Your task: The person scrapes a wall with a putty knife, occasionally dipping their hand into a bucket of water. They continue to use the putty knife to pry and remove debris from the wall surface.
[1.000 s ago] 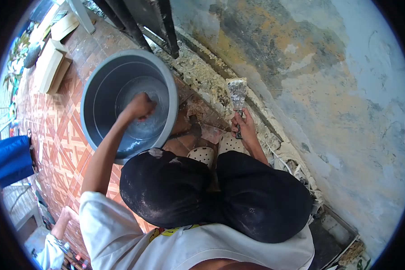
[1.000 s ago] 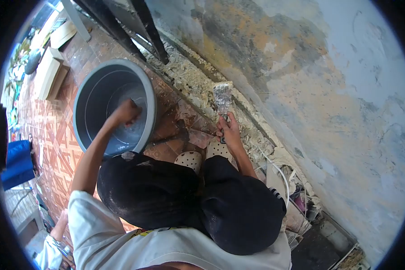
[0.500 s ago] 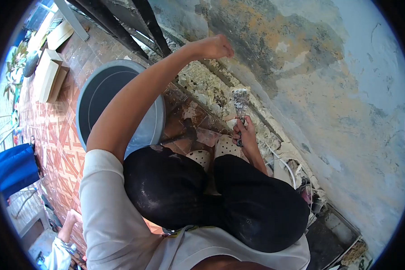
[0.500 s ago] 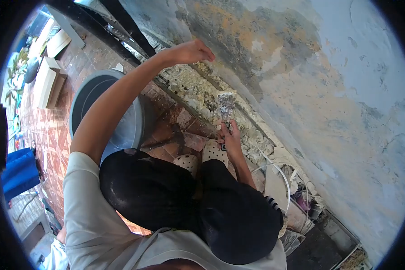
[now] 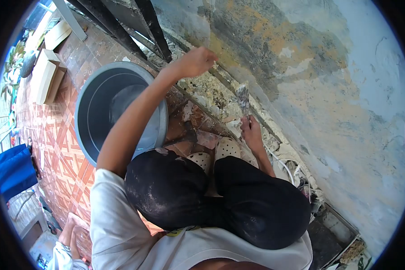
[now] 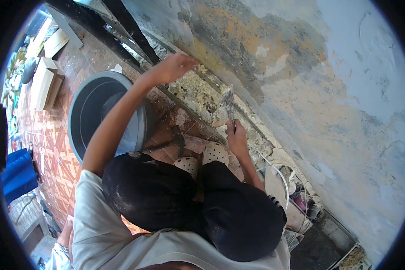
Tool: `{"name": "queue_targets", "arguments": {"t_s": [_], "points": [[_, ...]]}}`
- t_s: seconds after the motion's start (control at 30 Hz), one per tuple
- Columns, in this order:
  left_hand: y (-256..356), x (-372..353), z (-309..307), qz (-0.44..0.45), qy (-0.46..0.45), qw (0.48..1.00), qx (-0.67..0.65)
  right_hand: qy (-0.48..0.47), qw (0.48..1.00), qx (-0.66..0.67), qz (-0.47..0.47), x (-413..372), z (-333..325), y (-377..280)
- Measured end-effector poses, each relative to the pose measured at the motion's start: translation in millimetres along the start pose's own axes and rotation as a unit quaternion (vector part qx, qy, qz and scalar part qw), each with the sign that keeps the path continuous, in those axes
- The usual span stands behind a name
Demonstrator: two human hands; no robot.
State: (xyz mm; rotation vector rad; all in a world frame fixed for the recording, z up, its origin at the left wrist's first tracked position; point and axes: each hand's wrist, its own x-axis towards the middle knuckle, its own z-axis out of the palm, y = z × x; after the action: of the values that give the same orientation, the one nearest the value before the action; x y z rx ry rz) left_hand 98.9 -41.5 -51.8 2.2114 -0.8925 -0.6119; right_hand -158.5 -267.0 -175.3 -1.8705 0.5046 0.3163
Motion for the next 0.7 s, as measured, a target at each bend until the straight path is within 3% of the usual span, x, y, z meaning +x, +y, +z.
{"name": "queue_targets", "arguments": {"t_s": [0.1, 0.2, 0.3, 0.43, 0.5, 0.63, 0.7], "points": [[15.3, -42.1, 16.7, -0.029, -0.054, 0.997, 0.055, -0.01, 0.995, -0.065, 0.071, -0.1, -6.8, -82.9], [10.9, -62.7, 41.9, -0.03, -0.133, 0.986, 0.093, -0.043, 0.968, -0.245, -0.042, 45.6, -8.7, -58.4], [13.6, -69.9, 49.7, -0.044, -0.165, 0.982, 0.083, -0.013, 0.922, -0.358, -0.145, 76.8, 0.5, -45.7], [35.5, -75.4, 25.9, -0.101, -0.165, 0.975, 0.11, 0.015, 0.989, -0.122, 0.088, 89.9, 31.6, -67.0], [33.7, -76.1, 25.6, -0.098, -0.163, 0.976, 0.109, 0.011, 0.971, 0.111, 0.214, 76.9, 48.2, -90.8], [31.6, -78.8, 28.3, -0.079, -0.145, 0.984, 0.069, 0.028, 0.982, 0.106, 0.153, 92.7, 55.5, -52.9], [30.9, -81.0, 28.6, -0.079, -0.124, 0.987, 0.064, 0.093, 0.993, -0.034, 0.058, 107.5, 55.5, -20.7]]}}
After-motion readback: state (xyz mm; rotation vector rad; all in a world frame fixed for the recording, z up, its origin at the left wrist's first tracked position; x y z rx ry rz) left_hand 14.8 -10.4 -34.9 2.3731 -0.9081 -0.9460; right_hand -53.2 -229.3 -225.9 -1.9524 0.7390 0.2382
